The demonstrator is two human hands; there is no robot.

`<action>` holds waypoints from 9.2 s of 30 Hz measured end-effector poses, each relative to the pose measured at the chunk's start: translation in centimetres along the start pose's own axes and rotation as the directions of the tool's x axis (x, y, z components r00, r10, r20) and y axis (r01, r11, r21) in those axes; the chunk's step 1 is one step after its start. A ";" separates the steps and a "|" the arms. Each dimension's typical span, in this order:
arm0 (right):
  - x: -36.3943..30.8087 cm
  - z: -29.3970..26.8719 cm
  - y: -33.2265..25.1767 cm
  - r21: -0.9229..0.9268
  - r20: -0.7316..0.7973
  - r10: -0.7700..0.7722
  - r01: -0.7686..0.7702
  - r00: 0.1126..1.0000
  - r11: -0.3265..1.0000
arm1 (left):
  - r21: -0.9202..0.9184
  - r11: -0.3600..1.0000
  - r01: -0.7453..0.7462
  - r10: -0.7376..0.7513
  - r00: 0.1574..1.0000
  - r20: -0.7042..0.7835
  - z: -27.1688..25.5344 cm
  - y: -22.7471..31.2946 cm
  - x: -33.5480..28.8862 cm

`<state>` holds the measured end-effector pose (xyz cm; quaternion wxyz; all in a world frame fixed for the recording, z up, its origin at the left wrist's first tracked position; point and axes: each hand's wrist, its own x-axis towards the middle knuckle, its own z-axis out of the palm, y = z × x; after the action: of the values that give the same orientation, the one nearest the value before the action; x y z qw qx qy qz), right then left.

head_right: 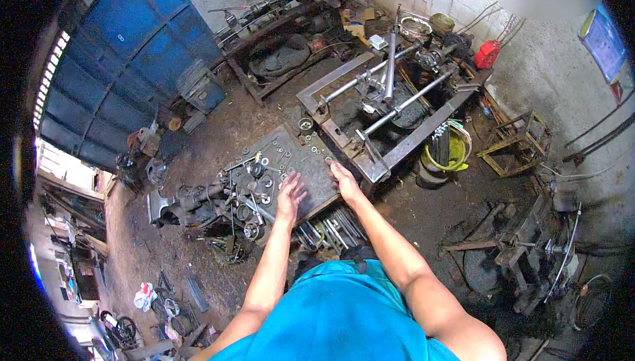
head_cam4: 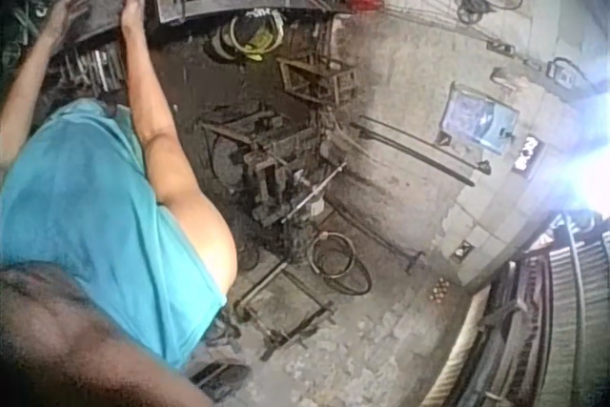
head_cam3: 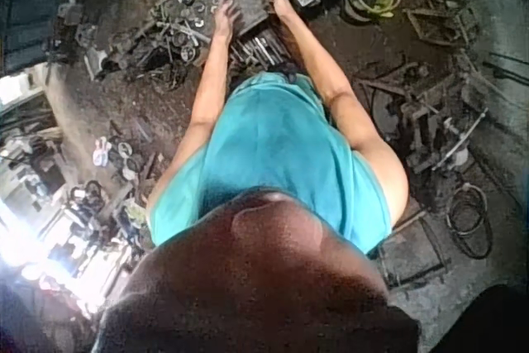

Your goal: The person sorts through various metal parts by hand, picking them from containers and a workbench.

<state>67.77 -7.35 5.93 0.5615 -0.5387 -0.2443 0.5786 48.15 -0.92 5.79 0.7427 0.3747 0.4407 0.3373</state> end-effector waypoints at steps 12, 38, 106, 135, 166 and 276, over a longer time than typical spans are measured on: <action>0.8 2.9 1.5 -0.104 0.126 0.019 -0.006 0.992 0.995 | 0.145 0.986 -0.083 0.096 0.992 -0.080 -4.0 0.2 -3.8; 1.6 9.8 5.1 -0.209 0.318 0.206 -0.143 0.926 0.967 | -0.067 0.990 -0.124 0.096 0.941 -0.324 -9.8 -1.4 -9.3; 4.7 28.7 17.9 -0.723 0.262 0.443 -0.129 0.857 0.678 | 0.954 0.174 0.243 0.263 0.922 -0.283 -27.8 -3.4 -6.6; 8.1 30.3 19.1 -0.895 0.427 0.252 0.366 0.869 0.254 | 0.833 0.482 0.272 0.346 0.814 -0.466 -25.2 -2.3 -9.2; 4.8 32.9 17.7 -0.765 0.594 -0.022 0.574 0.804 0.292 | 0.688 0.638 0.347 0.438 0.570 -0.695 -25.7 -1.2 -12.6; -9.7 150.8 64.1 -0.549 0.755 0.655 0.542 -0.005 0.637 | -0.004 0.912 -0.410 -0.141 -0.305 -0.942 -130.6 13.9 -50.2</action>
<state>-94.48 16.35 -2.34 -0.1130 -0.1450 -0.7526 0.6323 -92.04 -1.90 -5.37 0.0912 -0.1336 0.7390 0.6540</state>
